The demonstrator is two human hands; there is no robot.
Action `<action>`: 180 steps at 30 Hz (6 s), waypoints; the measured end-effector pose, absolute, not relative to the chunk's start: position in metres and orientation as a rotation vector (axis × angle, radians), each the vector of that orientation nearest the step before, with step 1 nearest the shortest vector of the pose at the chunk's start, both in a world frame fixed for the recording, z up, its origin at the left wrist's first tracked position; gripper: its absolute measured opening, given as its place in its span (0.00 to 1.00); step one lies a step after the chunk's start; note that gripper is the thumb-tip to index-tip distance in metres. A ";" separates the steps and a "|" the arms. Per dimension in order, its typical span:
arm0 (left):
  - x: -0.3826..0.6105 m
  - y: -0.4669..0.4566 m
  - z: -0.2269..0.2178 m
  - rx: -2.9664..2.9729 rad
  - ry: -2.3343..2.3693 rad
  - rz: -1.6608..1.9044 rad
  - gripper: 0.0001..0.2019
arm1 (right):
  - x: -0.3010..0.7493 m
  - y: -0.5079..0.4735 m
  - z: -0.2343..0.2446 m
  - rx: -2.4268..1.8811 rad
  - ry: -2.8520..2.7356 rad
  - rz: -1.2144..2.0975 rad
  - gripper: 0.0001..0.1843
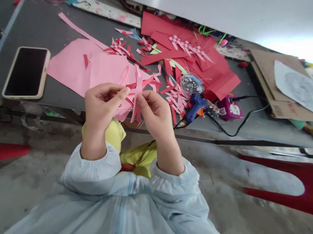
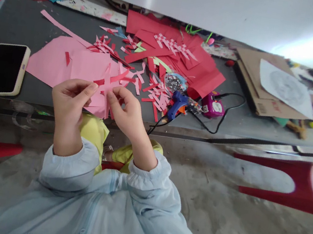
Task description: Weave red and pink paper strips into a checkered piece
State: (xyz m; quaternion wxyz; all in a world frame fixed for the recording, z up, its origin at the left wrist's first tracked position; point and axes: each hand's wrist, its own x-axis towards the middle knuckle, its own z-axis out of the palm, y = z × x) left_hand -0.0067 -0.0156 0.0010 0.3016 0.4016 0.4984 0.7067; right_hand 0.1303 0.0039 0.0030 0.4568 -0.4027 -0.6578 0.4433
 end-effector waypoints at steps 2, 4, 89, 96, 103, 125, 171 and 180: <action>-0.006 -0.015 0.001 1.064 1.347 1.860 0.09 | 0.129 0.002 0.005 -0.966 -1.624 1.103 0.20; -0.006 -0.015 0.000 1.070 1.363 1.849 0.10 | 0.129 0.002 0.006 -0.945 -1.644 1.090 0.21; 0.139 -0.058 -0.048 1.034 0.759 0.683 0.32 | 0.265 -0.074 -0.045 -1.043 -0.498 1.408 0.27; 0.138 -0.059 -0.050 1.051 0.727 0.651 0.30 | 0.270 -0.065 -0.045 -0.998 -0.476 1.298 0.29; 0.138 -0.061 -0.055 1.059 0.707 0.620 0.26 | 0.274 -0.058 -0.047 -1.066 -0.453 1.207 0.29; 0.125 -0.052 -0.061 1.512 1.258 0.641 0.18 | 0.282 -0.065 -0.056 -1.198 -0.548 1.112 0.09; 0.141 -0.065 -0.041 1.143 1.039 1.208 0.07 | 0.262 -0.077 -0.049 -1.025 -0.732 1.376 0.09; 0.137 -0.064 -0.043 1.083 1.149 1.128 0.15 | 0.258 -0.075 -0.052 -0.998 -0.720 1.415 0.13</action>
